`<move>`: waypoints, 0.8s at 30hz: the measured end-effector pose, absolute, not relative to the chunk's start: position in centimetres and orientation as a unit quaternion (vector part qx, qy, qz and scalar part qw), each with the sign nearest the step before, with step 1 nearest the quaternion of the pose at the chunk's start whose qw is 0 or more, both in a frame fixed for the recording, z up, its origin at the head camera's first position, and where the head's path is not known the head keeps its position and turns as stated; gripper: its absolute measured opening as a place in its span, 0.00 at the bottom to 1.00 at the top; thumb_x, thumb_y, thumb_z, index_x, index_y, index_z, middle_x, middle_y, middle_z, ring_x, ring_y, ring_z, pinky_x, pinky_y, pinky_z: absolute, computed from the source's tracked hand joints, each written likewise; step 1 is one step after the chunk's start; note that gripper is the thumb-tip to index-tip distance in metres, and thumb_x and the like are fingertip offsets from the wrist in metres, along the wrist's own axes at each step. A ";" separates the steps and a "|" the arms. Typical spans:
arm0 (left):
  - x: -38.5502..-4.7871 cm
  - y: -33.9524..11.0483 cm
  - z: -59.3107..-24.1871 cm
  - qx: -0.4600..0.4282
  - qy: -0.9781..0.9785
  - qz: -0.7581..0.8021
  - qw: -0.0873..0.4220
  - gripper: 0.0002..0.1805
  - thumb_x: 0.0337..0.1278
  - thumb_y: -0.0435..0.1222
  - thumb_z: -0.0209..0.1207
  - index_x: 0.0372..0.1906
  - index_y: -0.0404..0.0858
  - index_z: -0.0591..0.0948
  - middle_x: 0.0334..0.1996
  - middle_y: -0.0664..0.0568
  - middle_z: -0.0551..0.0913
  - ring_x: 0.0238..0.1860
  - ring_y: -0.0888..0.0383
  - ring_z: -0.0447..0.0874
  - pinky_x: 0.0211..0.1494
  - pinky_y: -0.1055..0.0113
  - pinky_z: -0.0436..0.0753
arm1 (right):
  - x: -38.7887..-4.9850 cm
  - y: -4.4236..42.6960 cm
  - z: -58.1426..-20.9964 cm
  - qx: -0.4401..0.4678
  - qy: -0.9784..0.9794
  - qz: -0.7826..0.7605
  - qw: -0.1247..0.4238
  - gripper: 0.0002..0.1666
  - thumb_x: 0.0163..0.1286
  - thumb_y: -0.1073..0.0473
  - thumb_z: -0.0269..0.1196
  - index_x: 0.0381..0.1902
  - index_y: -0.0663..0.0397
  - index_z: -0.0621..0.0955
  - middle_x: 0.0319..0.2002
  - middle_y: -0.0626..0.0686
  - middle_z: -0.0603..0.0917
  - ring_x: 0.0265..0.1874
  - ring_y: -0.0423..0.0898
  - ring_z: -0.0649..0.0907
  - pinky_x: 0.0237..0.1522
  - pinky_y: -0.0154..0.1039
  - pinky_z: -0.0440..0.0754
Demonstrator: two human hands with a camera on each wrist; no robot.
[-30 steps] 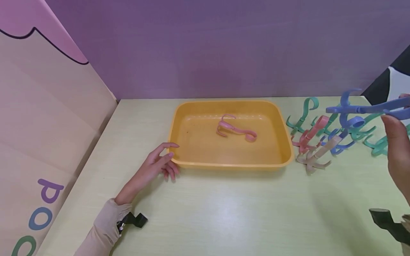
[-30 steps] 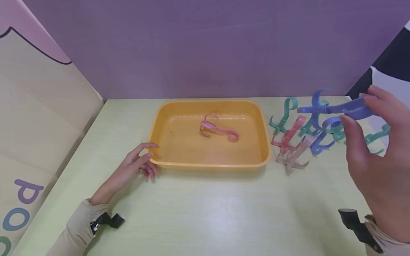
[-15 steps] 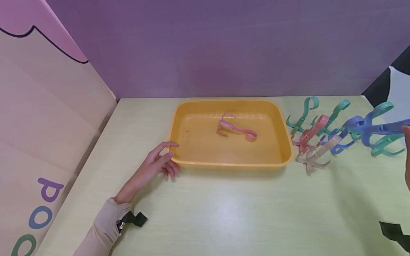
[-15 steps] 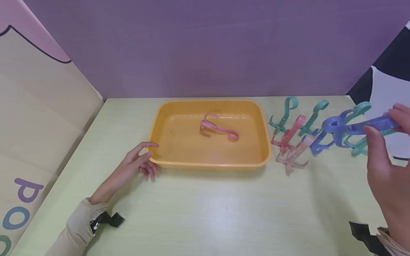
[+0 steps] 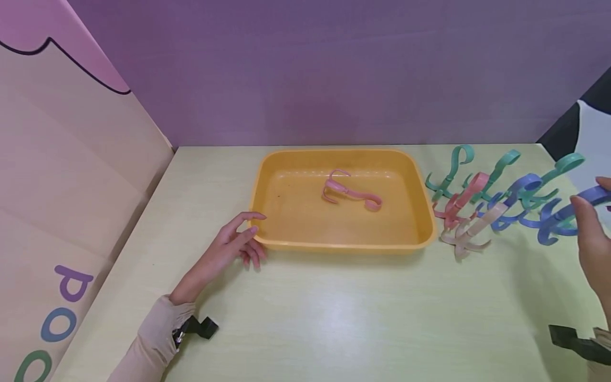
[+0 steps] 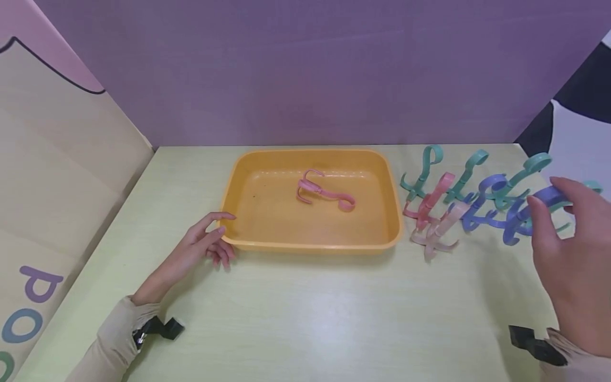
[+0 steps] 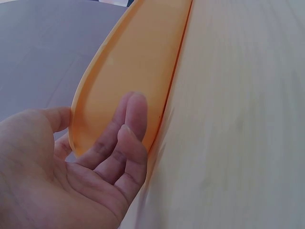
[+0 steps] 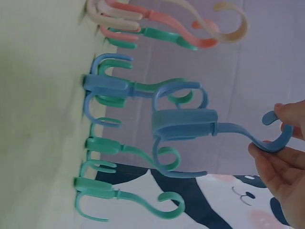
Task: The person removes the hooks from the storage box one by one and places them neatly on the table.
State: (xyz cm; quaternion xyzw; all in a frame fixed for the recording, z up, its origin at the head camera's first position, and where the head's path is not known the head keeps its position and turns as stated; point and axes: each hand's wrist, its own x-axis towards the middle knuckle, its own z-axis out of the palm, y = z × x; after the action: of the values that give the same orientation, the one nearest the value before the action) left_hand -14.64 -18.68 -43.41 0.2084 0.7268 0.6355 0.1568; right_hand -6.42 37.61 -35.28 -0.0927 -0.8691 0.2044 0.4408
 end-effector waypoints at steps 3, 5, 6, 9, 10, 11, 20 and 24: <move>-14.7 -18.7 -43.5 0.210 0.726 0.636 0.156 0.23 0.80 0.42 0.45 0.70 0.37 0.63 0.30 0.32 0.85 0.24 0.36 0.84 0.23 0.58 0.81 | -7.1 38.3 -36.1 -0.054 -0.861 0.216 0.457 0.22 0.73 0.61 0.62 0.63 0.58 0.78 0.55 0.69 0.80 0.57 0.41 0.78 0.61 0.20 0.61; -14.7 -18.7 -43.5 0.211 0.726 0.636 0.155 0.23 0.80 0.42 0.45 0.70 0.37 0.63 0.30 0.32 0.85 0.24 0.36 0.84 0.23 0.58 0.81 | -7.3 38.5 -36.6 -0.040 -0.862 0.229 0.450 0.21 0.71 0.65 0.64 0.60 0.63 0.79 0.50 0.62 0.83 0.52 0.27 0.75 0.58 0.18 0.61; -14.7 -18.7 -43.5 0.211 0.726 0.636 0.155 0.23 0.80 0.42 0.45 0.70 0.37 0.63 0.30 0.33 0.85 0.24 0.37 0.84 0.23 0.58 0.81 | -7.3 38.6 -36.8 -0.040 -0.864 0.234 0.443 0.21 0.70 0.66 0.64 0.59 0.65 0.79 0.47 0.53 0.85 0.50 0.21 0.71 0.57 0.17 0.62; -14.7 -18.7 -43.6 0.212 0.725 0.636 0.156 0.23 0.80 0.42 0.45 0.70 0.37 0.63 0.30 0.33 0.85 0.24 0.37 0.84 0.23 0.58 0.81 | -7.3 38.8 -37.3 -0.052 -0.874 0.245 0.417 0.22 0.67 0.70 0.65 0.59 0.67 0.78 0.40 0.28 0.75 0.43 0.14 0.64 0.53 0.15 0.61; -14.7 -18.7 -43.6 0.213 0.724 0.637 0.157 0.23 0.80 0.42 0.45 0.70 0.37 0.63 0.30 0.32 0.85 0.23 0.37 0.84 0.23 0.58 0.81 | -7.2 38.9 -37.4 -0.059 -0.878 0.244 0.407 0.22 0.67 0.70 0.65 0.59 0.68 0.78 0.40 0.23 0.70 0.43 0.13 0.63 0.53 0.15 0.61; -14.7 -18.7 -43.5 0.214 0.724 0.637 0.158 0.23 0.80 0.42 0.45 0.70 0.36 0.63 0.30 0.32 0.85 0.23 0.37 0.84 0.23 0.58 0.81 | -7.1 38.9 -37.5 -0.069 -0.881 0.246 0.398 0.23 0.67 0.70 0.65 0.59 0.68 0.78 0.40 0.19 0.64 0.42 0.13 0.63 0.52 0.14 0.61; -14.7 -18.6 -43.3 0.215 0.724 0.637 0.156 0.23 0.80 0.41 0.45 0.70 0.36 0.63 0.30 0.32 0.85 0.24 0.37 0.84 0.22 0.58 0.81 | -6.8 39.9 -37.9 -0.121 -0.877 0.257 0.388 0.21 0.70 0.66 0.63 0.59 0.69 0.78 0.37 0.14 0.63 0.37 0.11 0.64 0.45 0.12 0.63; -14.6 -18.7 -43.4 0.212 0.724 0.637 0.158 0.23 0.80 0.41 0.45 0.70 0.36 0.63 0.30 0.32 0.85 0.24 0.37 0.84 0.23 0.58 0.81 | -6.8 40.4 -38.2 -0.132 -0.875 0.269 0.380 0.21 0.72 0.64 0.62 0.61 0.63 0.77 0.37 0.14 0.64 0.37 0.11 0.65 0.45 0.12 0.64</move>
State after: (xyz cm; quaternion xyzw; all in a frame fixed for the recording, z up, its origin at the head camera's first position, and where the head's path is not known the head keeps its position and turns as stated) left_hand -14.63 -18.67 -43.36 0.2117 0.7240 0.6373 0.1576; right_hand -6.78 40.45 -38.17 -0.1319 -0.8752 0.2687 0.3802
